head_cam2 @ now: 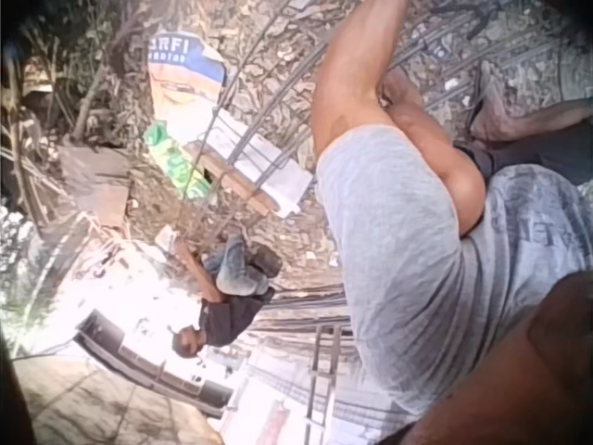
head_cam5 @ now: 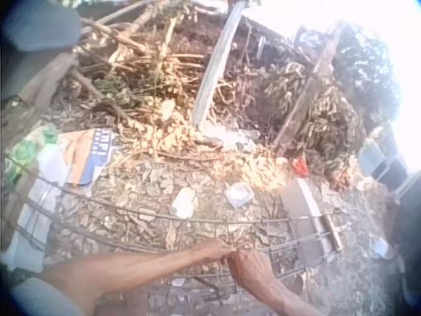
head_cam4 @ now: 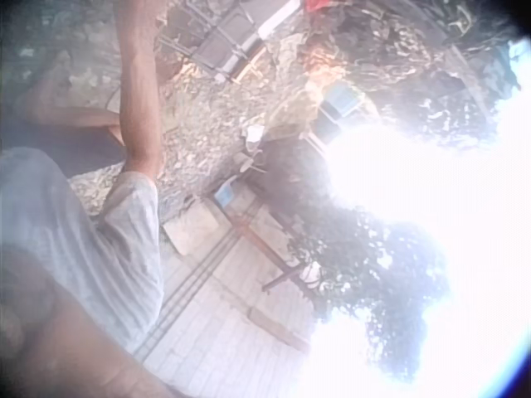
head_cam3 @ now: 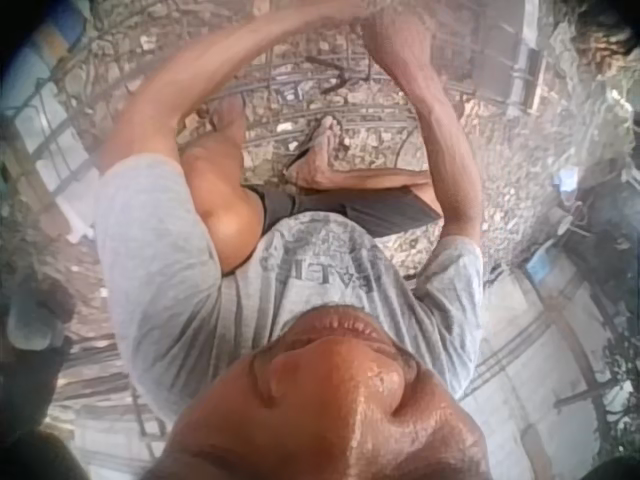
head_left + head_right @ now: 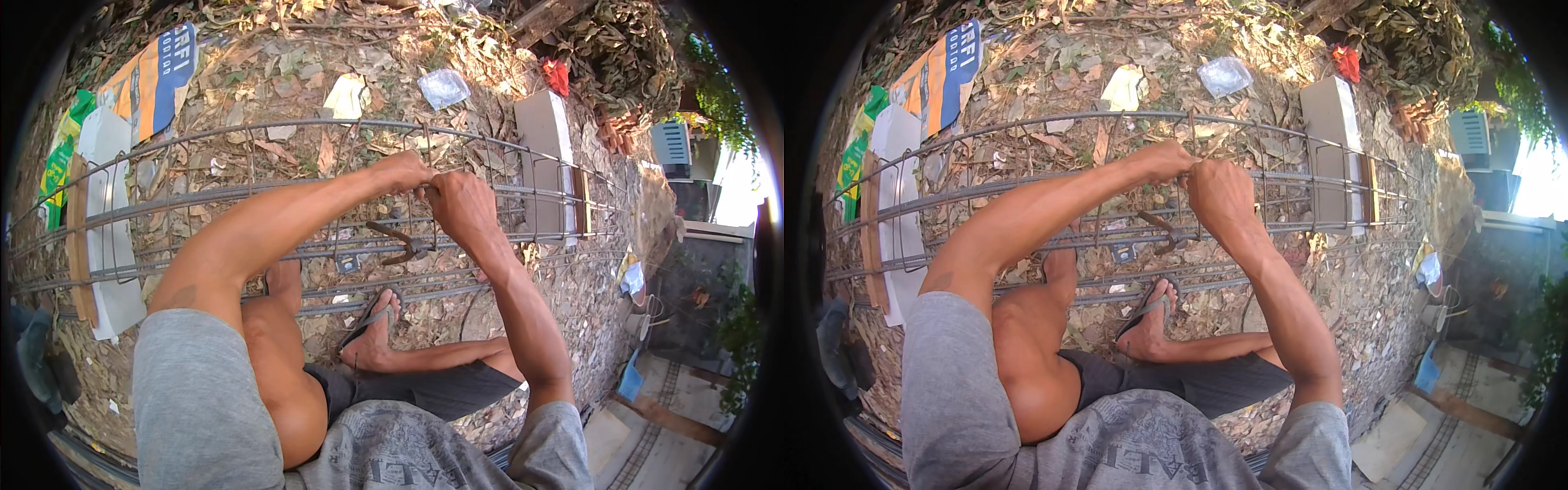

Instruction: The person assembles a rebar frame by hand, wrapping wire around the metal rods and using pliers to twist and tighten the connections.

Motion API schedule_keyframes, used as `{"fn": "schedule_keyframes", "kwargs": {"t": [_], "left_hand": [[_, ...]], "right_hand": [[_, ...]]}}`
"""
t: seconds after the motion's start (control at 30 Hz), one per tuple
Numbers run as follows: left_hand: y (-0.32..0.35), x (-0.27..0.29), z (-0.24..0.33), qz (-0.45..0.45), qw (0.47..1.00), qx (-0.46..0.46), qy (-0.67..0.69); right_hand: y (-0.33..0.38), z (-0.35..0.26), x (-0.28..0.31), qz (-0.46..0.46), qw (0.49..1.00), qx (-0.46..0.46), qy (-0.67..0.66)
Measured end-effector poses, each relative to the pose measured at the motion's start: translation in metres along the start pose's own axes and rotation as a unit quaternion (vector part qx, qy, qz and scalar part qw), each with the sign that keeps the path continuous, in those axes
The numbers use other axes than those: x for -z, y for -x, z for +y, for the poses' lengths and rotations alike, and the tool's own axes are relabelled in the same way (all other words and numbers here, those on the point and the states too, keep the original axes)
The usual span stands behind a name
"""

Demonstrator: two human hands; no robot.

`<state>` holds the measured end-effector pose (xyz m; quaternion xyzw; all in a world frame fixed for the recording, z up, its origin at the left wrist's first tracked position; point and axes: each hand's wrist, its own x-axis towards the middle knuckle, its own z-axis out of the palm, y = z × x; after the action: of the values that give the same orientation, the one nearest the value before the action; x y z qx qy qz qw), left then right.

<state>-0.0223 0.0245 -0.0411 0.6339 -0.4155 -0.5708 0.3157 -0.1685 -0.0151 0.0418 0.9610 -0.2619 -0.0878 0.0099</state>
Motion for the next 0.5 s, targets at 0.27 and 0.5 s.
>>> {"fn": "schedule_keyframes", "kwargs": {"t": [0.27, 0.5], "left_hand": [[-0.016, -0.001, -0.026, 0.001, 0.999, -0.014, 0.036], [-0.007, 0.004, -0.023, 0.005, 0.993, -0.102, -0.051]], "right_hand": [[0.04, -0.019, -0.02, -0.072, 0.997, -0.035, 0.005], [0.049, -0.021, -0.025, -0.099, 0.992, -0.064, 0.036]]}}
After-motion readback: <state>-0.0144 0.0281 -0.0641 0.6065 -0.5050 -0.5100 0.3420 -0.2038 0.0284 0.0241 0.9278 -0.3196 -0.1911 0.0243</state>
